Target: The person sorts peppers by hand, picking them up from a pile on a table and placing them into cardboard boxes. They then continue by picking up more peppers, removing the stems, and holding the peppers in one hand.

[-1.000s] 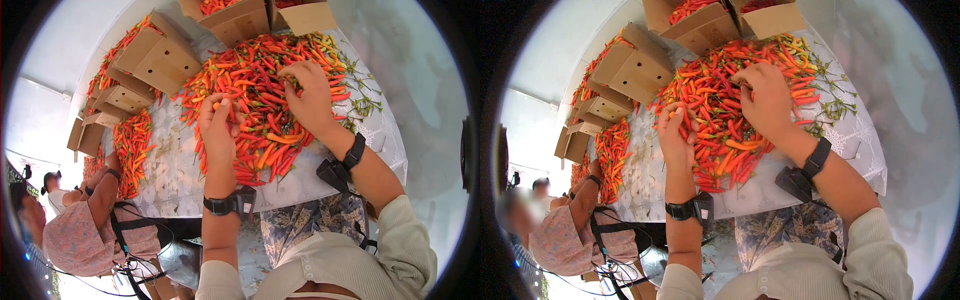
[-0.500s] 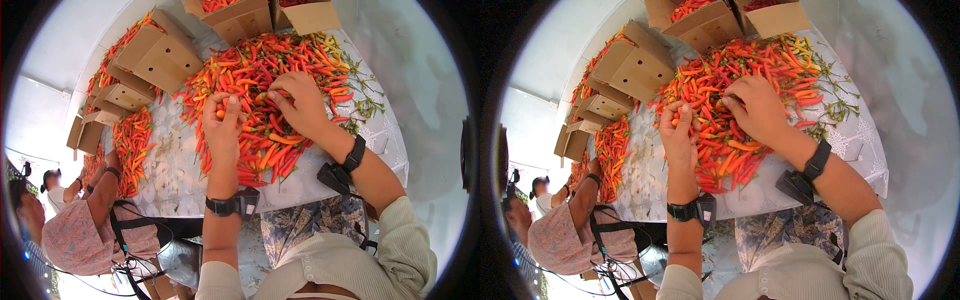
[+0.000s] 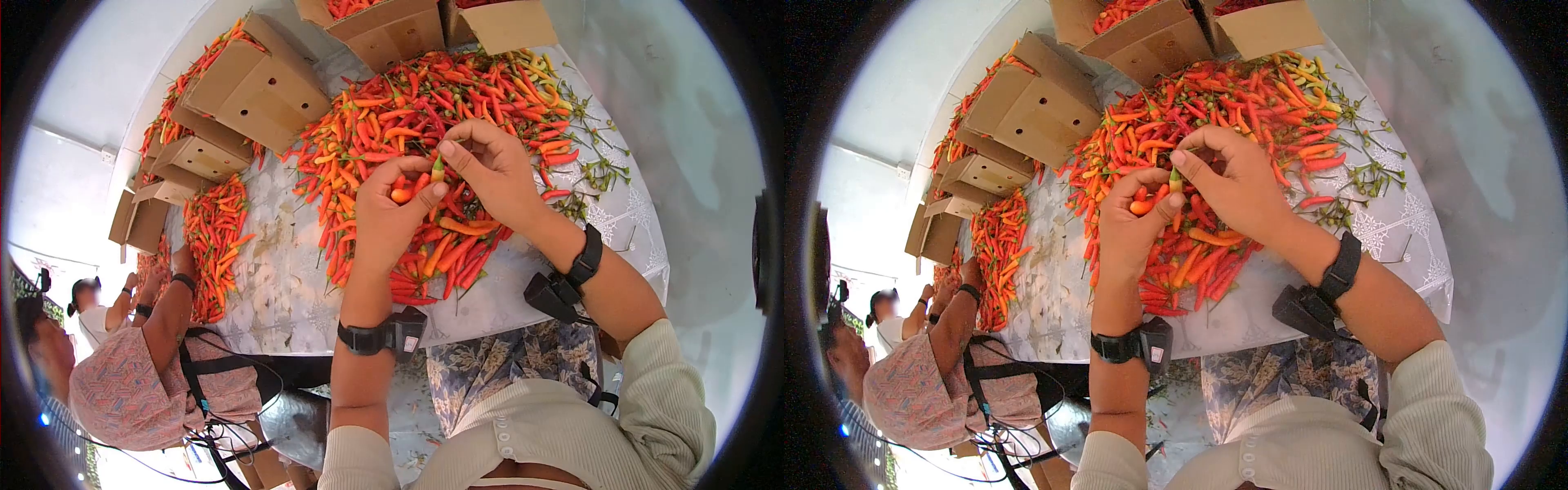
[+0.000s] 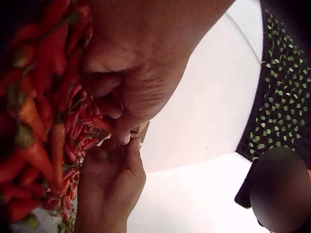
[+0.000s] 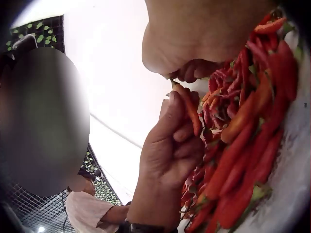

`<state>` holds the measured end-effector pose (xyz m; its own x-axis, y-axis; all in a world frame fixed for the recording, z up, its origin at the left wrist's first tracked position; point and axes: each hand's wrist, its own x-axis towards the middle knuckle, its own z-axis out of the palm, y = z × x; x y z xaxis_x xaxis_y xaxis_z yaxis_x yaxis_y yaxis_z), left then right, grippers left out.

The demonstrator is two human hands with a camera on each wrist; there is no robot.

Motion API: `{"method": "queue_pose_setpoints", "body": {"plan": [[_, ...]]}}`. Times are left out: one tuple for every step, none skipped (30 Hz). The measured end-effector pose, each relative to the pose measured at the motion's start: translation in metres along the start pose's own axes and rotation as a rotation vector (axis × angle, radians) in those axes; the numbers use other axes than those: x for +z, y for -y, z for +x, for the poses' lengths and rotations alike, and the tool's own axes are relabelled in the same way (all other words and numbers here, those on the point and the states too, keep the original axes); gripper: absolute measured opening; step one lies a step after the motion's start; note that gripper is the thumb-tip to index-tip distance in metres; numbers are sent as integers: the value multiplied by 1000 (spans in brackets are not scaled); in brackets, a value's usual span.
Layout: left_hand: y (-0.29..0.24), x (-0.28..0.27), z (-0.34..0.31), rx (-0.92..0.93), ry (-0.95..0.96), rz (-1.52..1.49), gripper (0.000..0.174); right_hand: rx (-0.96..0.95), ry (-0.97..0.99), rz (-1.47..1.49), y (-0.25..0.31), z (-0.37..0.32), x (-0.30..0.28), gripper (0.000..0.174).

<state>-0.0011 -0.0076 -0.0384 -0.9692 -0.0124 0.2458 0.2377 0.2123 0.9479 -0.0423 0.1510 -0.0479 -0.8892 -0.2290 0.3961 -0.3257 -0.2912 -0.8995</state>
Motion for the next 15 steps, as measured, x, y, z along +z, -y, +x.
{"method": "queue_pose_setpoints", "body": {"plan": [[-2, 0, -1, -22, 1, -1, 25, -8, 2, 17, 0, 0, 1, 13], [-6, 1, -2, -45, 1, -3, 25, -16, 5, 35, -1, 0, 1, 13], [-8, 1, -2, -67, 1, -4, 25, -13, 6, 48, -1, 0, 2, 13], [-7, 1, -2, -39, -4, -10, 25, -9, 7, 62, -1, 0, 3, 13], [-5, 2, -2, -10, -9, -16, 24, -6, 9, 75, -1, 0, 3, 13], [-3, 2, -1, 19, -13, -23, 24, 18, 30, 7, -1, 0, 2, 14], [-2, 2, -1, 38, -12, 6, 23, 42, 51, -61, -2, 1, 1, 15], [0, 1, 0, 58, -11, 35, 23, 66, 71, -130, -3, 1, 0, 17], [0, 1, 0, 77, -9, 64, 22, 62, 68, -100, 0, 1, 0, 18], [-1, 1, 0, 100, 4, 78, 22, 58, 65, -70, 6, 0, 0, 19], [-4, 2, 1, 122, 17, 91, 21, 54, 63, -40, 9, 0, 0, 20], [-6, 2, 1, 145, 29, 105, 21, 75, 67, -20, 8, 0, 0, 20], [-6, 1, 1, 153, 30, 103, 20, 97, 69, 0, 5, 1, -1, 20], [-6, 1, 1, 160, 32, 100, 20, 118, 71, 19, 4, 2, -2, 20], [-5, 2, 1, 167, 35, 97, 20, 157, 79, 44, 4, 3, -3, 20]]}}
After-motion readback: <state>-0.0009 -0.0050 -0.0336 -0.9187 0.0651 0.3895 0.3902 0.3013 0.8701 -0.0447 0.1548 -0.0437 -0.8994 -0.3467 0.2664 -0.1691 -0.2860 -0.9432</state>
